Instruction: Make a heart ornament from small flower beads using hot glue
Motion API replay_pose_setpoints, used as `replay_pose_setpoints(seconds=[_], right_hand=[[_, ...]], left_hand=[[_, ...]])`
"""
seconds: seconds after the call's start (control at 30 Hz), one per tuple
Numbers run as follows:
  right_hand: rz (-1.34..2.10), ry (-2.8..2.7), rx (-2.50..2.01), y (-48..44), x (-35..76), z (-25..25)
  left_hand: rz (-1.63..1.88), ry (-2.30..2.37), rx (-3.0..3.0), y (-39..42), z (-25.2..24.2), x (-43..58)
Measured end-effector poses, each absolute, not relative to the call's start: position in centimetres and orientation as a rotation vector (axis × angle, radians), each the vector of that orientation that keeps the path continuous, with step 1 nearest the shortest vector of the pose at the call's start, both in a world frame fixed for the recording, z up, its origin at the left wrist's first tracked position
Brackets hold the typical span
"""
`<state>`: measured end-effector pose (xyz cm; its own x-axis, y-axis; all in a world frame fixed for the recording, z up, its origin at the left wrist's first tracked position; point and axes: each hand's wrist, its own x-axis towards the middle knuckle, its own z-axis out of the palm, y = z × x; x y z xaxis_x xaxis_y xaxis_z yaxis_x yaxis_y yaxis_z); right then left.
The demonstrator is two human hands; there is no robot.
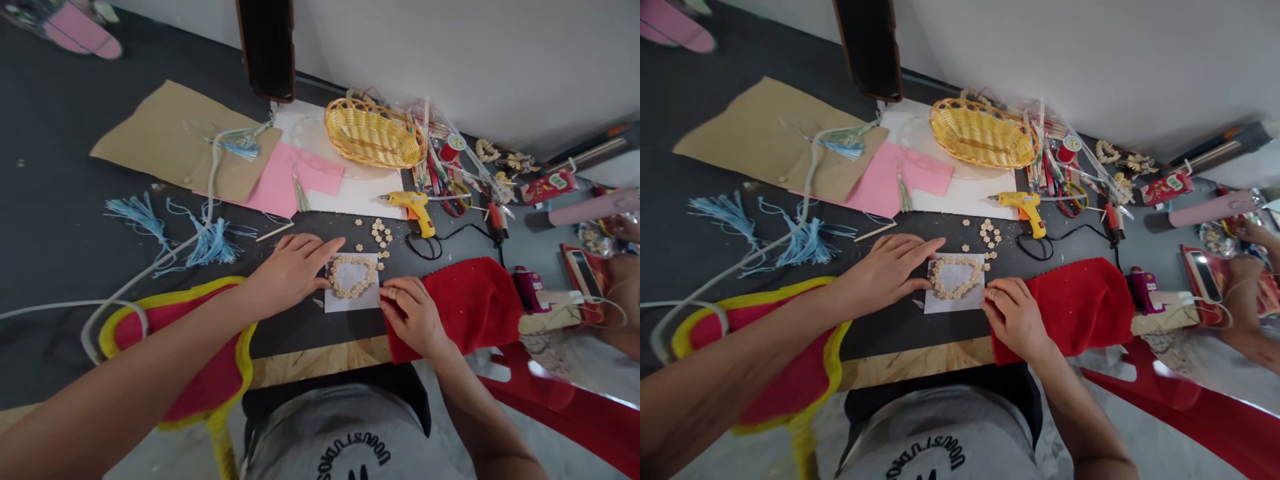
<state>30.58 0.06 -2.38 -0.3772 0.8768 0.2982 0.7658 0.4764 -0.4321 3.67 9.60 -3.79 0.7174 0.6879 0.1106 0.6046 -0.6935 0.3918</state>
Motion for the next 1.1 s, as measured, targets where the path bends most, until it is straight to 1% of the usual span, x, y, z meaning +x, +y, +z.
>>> replay_pose_setpoints(seconds=[0.1, 0.4, 0.63, 0.83, 1.1], right_hand=[[0.256, -2.243, -1.365, 0.9, 29.3, -2.0], [0.258, -2.37, -1.47, 1.7, 25.9, -2.2], [0.234, -2.338, -1.453, 1.7, 25.9, -2.7], [0.241, -2.293, -1.373, 0.9, 26.5, -2.0], [0.212, -2.247, -1.526, -1.6, 28.3, -2.2]], left_hand=[[0.404, 1.001, 2.618, 9.6, -4.0, 3.6], [0.423, 0.974, 2.624, 9.5, -4.2, 3.5], [0.339, 0.99, 2.618, 9.6, -3.7, 3.6], [0.27, 0.991, 2.607, 9.8, -3.2, 3.8], [0.267, 1.008, 2.569, 9.7, -3.2, 3.8]])
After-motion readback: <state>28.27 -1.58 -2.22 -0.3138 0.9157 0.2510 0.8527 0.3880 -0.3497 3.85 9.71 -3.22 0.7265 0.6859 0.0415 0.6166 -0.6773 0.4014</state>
